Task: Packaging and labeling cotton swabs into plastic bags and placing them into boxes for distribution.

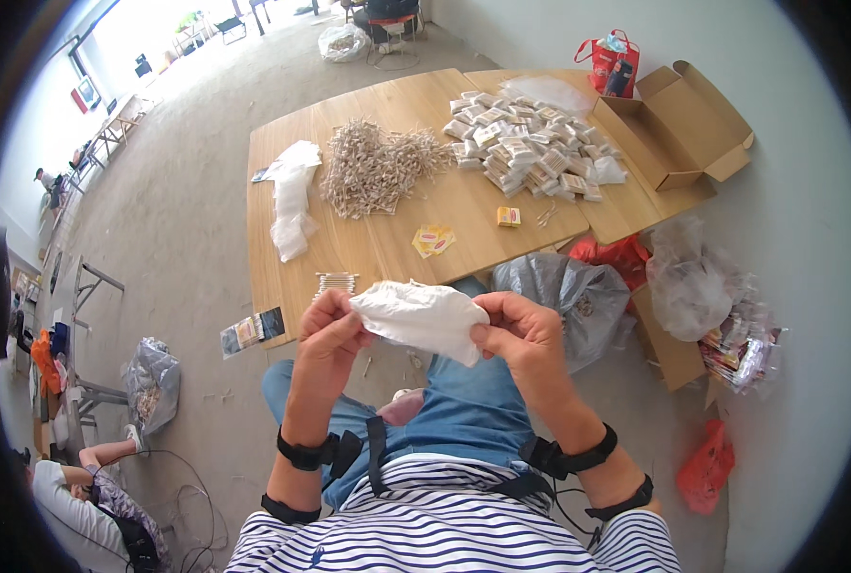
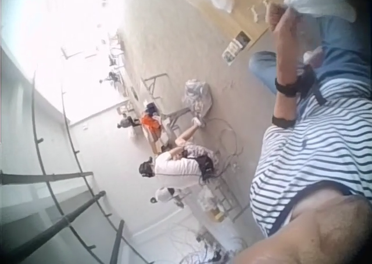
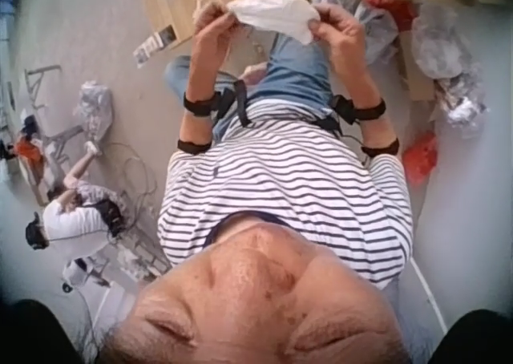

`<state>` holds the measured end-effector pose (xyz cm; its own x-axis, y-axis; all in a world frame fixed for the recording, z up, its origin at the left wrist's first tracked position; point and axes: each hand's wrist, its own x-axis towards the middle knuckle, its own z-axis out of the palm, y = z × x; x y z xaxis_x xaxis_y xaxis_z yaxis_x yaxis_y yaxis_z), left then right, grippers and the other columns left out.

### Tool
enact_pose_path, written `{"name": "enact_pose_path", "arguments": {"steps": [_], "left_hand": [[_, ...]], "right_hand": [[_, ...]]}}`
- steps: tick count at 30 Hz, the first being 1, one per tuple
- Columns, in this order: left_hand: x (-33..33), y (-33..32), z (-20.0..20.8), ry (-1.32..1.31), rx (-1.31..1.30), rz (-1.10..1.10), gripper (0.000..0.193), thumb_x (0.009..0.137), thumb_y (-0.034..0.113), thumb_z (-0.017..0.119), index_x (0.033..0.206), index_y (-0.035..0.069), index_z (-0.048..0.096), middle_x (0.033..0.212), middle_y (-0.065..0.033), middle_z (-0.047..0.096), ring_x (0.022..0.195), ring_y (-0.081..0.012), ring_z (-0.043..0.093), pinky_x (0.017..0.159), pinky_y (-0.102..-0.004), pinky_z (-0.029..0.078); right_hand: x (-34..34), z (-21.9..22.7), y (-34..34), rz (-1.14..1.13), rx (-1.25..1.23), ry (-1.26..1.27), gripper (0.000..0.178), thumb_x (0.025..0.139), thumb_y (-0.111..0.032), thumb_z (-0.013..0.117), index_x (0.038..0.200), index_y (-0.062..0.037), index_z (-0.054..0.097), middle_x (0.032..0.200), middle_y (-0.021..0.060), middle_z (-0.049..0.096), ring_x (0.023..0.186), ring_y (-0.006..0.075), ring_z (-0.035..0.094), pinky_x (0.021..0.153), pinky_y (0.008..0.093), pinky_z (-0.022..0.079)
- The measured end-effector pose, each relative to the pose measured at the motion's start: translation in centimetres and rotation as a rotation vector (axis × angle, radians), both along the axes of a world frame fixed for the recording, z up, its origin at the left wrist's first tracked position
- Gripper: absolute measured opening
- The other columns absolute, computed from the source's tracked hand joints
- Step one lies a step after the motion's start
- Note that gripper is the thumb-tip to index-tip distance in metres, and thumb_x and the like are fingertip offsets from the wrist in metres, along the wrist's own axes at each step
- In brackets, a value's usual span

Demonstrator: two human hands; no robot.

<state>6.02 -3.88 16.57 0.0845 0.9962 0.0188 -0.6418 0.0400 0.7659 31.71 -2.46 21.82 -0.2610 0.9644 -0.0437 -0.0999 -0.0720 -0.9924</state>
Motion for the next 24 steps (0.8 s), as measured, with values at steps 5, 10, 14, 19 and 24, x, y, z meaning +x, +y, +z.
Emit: {"name": "enact_pose_path", "arguments": {"steps": [5,10,14,19,24], "left_hand": [[0.1,0.2,-0.1,-0.078,-0.072,0.070,0.010,0.097,0.009,0.062,0.104,0.003,0.059,0.103,-0.0080,0.069,0.096,-0.0149,0.067,0.089,-0.0298,0.055],[0.8,0.5,4.3,0.030,0.012,0.023,0.019,0.095,0.006,0.065,0.112,-0.002,0.061,0.108,-0.0118,0.069,0.097,-0.0157,0.067,0.087,-0.0287,0.054],[1.6,0.0,9.2,-0.038,0.294,0.067,0.005,0.090,-0.003,0.061,0.093,-0.002,0.058,0.098,-0.0193,0.067,0.088,-0.0193,0.066,0.077,-0.0288,0.054],[-1.8,-2.9,12.3,-0.474,0.420,-0.202,0.007,0.103,0.011,0.052,0.097,0.009,0.050,0.076,-0.0105,0.057,0.066,-0.0229,0.059,0.061,-0.0388,0.053],[-3.1,-4.6,11.3,-0.462,0.539,-0.159,0.008,0.102,0.011,0.052,0.094,0.009,0.053,0.076,-0.0093,0.058,0.065,-0.0214,0.059,0.059,-0.0371,0.051]], "right_hand": [[-1.4,0.4,1.1,0.015,-0.074,0.041,0.020,0.088,0.000,0.067,0.108,0.0027,0.069,0.089,0.0019,0.070,0.075,0.0044,0.059,0.065,0.0208,0.046],[-3.4,2.1,1.9,0.074,-0.059,0.155,0.021,0.088,0.000,0.066,0.109,0.0039,0.068,0.094,0.0034,0.071,0.082,0.0080,0.064,0.075,0.0225,0.051],[-4.0,7.1,1.9,0.232,0.161,0.455,0.021,0.090,-0.002,0.062,0.109,0.0059,0.066,0.098,0.0142,0.071,0.089,0.0213,0.068,0.082,0.0315,0.053],[-4.8,13.0,1.2,0.527,0.335,0.876,0.024,0.096,-0.003,0.054,0.114,0.0085,0.064,0.101,0.0278,0.070,0.097,0.0387,0.069,0.086,0.0428,0.055],[-5.0,13.7,2.0,0.674,0.283,1.019,0.027,0.096,-0.008,0.056,0.116,0.0080,0.064,0.105,0.0263,0.069,0.101,0.0359,0.067,0.088,0.0405,0.053]]}}
